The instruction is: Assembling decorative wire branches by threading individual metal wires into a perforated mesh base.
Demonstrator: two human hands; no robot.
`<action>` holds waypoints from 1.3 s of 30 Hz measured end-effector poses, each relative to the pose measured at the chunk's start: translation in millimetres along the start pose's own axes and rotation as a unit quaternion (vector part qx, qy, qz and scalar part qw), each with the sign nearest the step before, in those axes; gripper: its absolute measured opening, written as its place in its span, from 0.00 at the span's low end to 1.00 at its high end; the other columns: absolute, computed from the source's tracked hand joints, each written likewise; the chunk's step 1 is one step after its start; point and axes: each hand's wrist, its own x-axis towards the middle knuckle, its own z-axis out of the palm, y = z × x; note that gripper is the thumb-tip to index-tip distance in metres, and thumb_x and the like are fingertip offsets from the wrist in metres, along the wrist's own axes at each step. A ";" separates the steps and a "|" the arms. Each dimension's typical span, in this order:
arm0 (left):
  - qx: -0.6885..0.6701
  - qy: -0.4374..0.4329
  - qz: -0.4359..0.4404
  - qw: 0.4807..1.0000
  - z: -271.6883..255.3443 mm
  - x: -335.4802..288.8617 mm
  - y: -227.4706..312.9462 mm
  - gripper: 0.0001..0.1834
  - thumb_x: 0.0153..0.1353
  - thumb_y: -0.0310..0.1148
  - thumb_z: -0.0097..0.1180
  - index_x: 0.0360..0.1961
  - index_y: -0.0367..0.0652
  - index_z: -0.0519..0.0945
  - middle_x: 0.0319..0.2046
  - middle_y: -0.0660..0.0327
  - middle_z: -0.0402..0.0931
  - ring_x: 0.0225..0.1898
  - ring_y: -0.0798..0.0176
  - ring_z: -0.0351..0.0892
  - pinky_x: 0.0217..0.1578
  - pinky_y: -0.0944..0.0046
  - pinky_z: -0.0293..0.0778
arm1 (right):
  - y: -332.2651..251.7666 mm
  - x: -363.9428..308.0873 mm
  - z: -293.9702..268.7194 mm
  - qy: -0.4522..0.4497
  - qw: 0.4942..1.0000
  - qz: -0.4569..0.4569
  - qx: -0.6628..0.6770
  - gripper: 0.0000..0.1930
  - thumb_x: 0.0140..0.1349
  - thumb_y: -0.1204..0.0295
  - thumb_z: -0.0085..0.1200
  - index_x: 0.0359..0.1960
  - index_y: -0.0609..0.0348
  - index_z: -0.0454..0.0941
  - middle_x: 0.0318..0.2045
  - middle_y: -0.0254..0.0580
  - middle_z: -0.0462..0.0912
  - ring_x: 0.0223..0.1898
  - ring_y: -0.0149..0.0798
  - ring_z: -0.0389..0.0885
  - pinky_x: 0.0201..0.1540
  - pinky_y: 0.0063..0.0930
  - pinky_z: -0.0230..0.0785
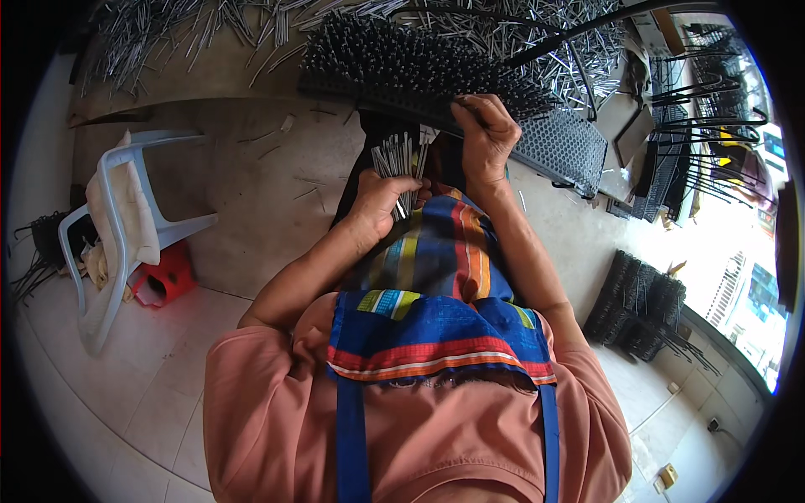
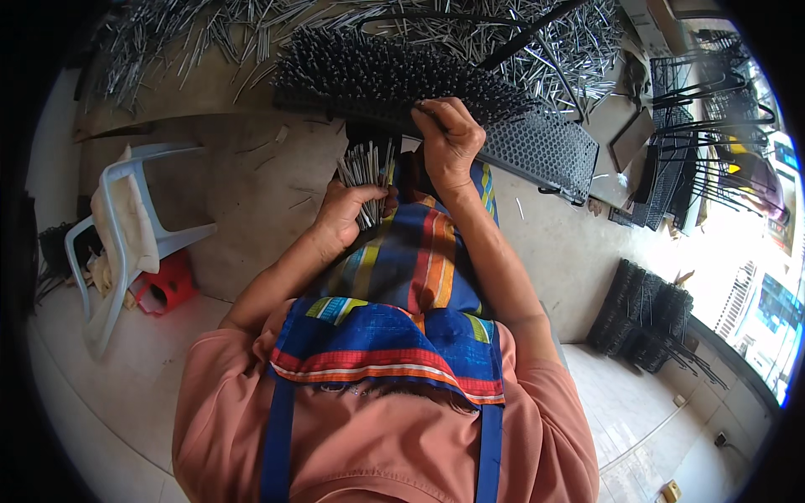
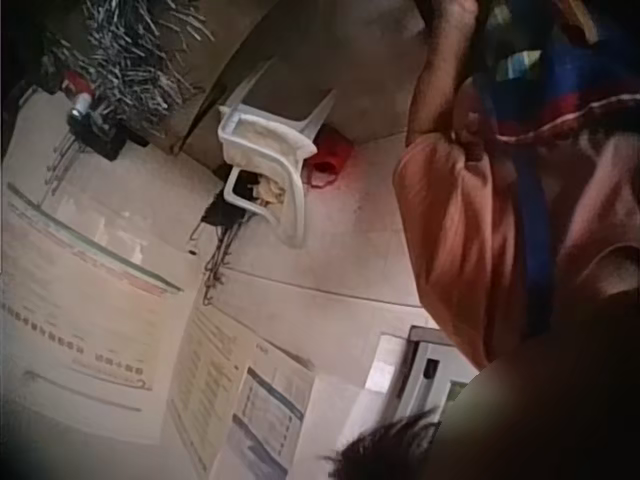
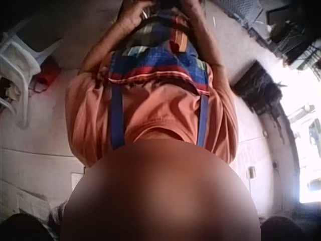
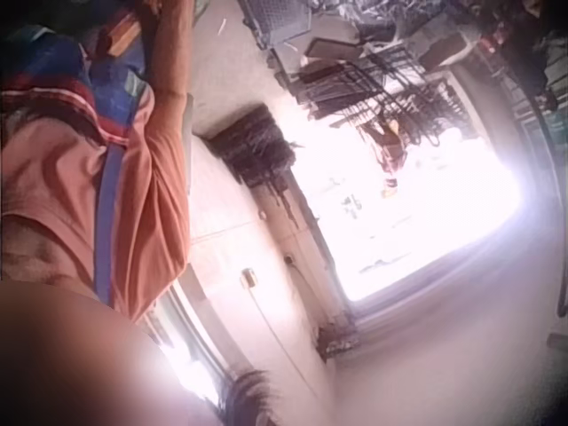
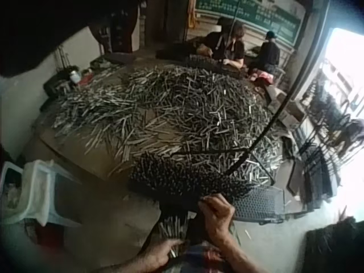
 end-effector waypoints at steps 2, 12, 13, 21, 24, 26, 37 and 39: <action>0.001 -0.004 -0.002 1.000 -1.9 1.4 -1.2 0.10 0.51 0.15 0.58 0.37 0.30 0.80 0.30 0.48 0.82 0.27 0.54 0.84 0.27 0.60 0.81 | -5.3 0.4 -0.1 -0.021 0.996 -0.006 -0.085 0.06 0.50 0.85 0.61 0.30 0.66 0.83 0.28 0.34 0.81 0.32 0.24 0.77 0.34 0.17 0.67; -0.049 -0.029 0.003 0.998 6.7 7.5 6.0 0.12 0.52 0.15 0.57 0.39 0.32 0.80 0.30 0.51 0.83 0.28 0.56 0.85 0.29 0.63 0.82 | -24.3 17.9 -0.2 -0.069 0.976 -0.048 -0.199 0.05 0.51 0.75 0.62 0.30 0.60 0.84 0.24 0.45 0.81 0.26 0.44 0.83 0.29 0.32 0.73; -0.048 -0.029 0.002 0.998 8.3 6.9 7.9 0.12 0.52 0.15 0.57 0.39 0.32 0.80 0.30 0.51 0.83 0.28 0.56 0.85 0.29 0.63 0.82 | -25.1 16.2 -4.2 -0.068 0.976 -0.047 -0.200 0.05 0.51 0.75 0.62 0.30 0.60 0.84 0.24 0.45 0.81 0.26 0.44 0.83 0.29 0.32 0.73; -0.019 -0.049 -0.002 0.999 19.2 3.4 5.7 0.15 0.53 0.15 0.58 0.42 0.36 0.79 0.31 0.52 0.82 0.30 0.56 0.84 0.30 0.59 0.82 | -29.4 -7.0 -27.3 -0.168 0.909 0.369 0.095 0.05 0.54 0.76 0.63 0.29 0.66 0.82 0.18 0.30 0.77 0.19 0.25 0.73 0.24 0.19 0.64; -0.001 -0.006 0.011 1.000 12.7 7.2 -0.6 0.15 0.52 0.15 0.58 0.43 0.36 0.79 0.31 0.52 0.82 0.29 0.56 0.84 0.29 0.59 0.82 | -32.3 -1.0 -29.9 -0.021 0.963 0.243 0.114 0.02 0.56 0.79 0.61 0.29 0.65 0.82 0.23 0.32 0.80 0.25 0.23 0.75 0.31 0.15 0.66; 0.009 -0.008 0.021 1.000 13.9 6.1 -5.5 0.13 0.51 0.16 0.59 0.41 0.34 0.80 0.30 0.52 0.82 0.28 0.57 0.84 0.28 0.61 0.82 | -15.6 5.6 -34.9 0.029 0.993 0.038 0.106 0.03 0.54 0.84 0.61 0.30 0.66 0.83 0.29 0.33 0.82 0.32 0.23 0.78 0.36 0.16 0.68; 0.011 -0.007 0.000 1.000 28.4 13.5 4.6 0.09 0.49 0.14 0.58 0.34 0.30 0.81 0.28 0.50 0.82 0.27 0.55 0.85 0.28 0.60 0.81 | -8.1 14.2 -22.4 0.004 0.998 0.006 -0.059 0.06 0.48 0.84 0.63 0.29 0.64 0.84 0.28 0.36 0.82 0.32 0.26 0.79 0.35 0.18 0.70; 0.010 -0.034 -0.015 0.999 33.6 9.4 9.9 0.12 0.50 0.15 0.59 0.38 0.30 0.80 0.30 0.51 0.83 0.28 0.57 0.84 0.30 0.61 0.80 | -13.1 17.6 -24.3 0.011 0.998 -0.008 -0.060 0.05 0.48 0.84 0.63 0.28 0.64 0.84 0.28 0.38 0.82 0.30 0.30 0.80 0.34 0.20 0.71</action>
